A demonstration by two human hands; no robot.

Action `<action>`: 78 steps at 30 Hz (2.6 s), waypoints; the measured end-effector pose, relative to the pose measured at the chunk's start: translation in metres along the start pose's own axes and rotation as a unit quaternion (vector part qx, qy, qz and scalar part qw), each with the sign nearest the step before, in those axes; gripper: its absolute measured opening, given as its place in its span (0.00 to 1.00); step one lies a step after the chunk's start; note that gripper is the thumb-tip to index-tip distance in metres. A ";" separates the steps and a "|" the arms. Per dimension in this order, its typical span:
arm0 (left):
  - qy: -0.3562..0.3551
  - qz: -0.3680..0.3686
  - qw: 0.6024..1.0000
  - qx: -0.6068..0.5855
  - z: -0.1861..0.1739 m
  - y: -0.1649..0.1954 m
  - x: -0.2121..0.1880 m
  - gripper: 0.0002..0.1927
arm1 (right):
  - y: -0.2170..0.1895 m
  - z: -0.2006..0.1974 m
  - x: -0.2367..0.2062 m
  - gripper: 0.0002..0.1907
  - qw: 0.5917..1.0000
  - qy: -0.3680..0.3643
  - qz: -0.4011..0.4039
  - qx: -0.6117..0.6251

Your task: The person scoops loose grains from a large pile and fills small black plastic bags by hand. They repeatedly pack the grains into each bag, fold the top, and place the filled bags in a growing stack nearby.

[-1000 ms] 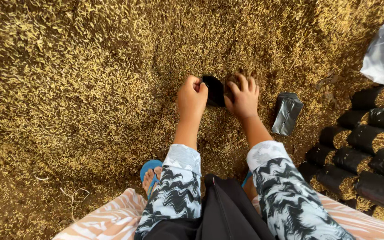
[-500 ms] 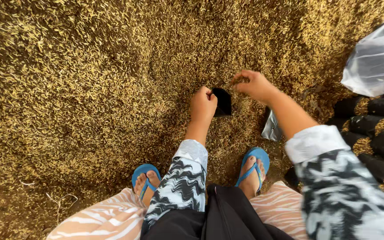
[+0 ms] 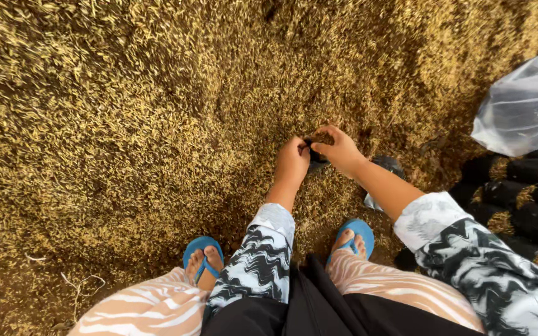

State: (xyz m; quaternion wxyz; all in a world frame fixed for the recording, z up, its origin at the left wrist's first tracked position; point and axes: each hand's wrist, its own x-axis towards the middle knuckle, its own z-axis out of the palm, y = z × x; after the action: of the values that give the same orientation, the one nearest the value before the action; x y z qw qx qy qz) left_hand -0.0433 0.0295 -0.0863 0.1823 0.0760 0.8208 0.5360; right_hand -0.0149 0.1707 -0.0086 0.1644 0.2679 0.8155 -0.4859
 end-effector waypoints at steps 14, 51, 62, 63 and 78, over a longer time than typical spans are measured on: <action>0.014 0.024 0.999 0.036 -0.008 0.002 -0.005 0.06 | 0.040 0.000 0.001 0.19 0.973 0.089 -0.043 -0.208; 0.001 -0.053 0.998 0.031 0.016 -0.016 -0.010 0.17 | 0.055 0.023 -0.008 0.08 0.921 0.022 -0.191 0.339; -0.019 -0.100 0.995 0.006 0.015 -0.025 -0.003 0.12 | 0.051 0.006 -0.045 0.16 0.879 0.187 -0.339 -0.277; -0.017 -0.088 0.995 0.054 0.015 -0.027 -0.003 0.11 | 0.056 0.007 -0.045 0.13 0.872 0.187 -0.348 -0.289; 0.001 -0.157 0.968 -0.196 -0.020 -0.002 0.030 0.07 | 0.144 0.071 -0.049 0.25 0.918 0.000 -0.377 -0.124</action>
State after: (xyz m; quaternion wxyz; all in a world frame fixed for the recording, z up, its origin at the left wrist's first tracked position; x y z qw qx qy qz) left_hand -0.0783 0.0214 -0.0878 0.2745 -0.0922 0.7013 0.6514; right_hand 0.1109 0.1502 -0.1178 0.0011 -0.0823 0.9096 -0.4072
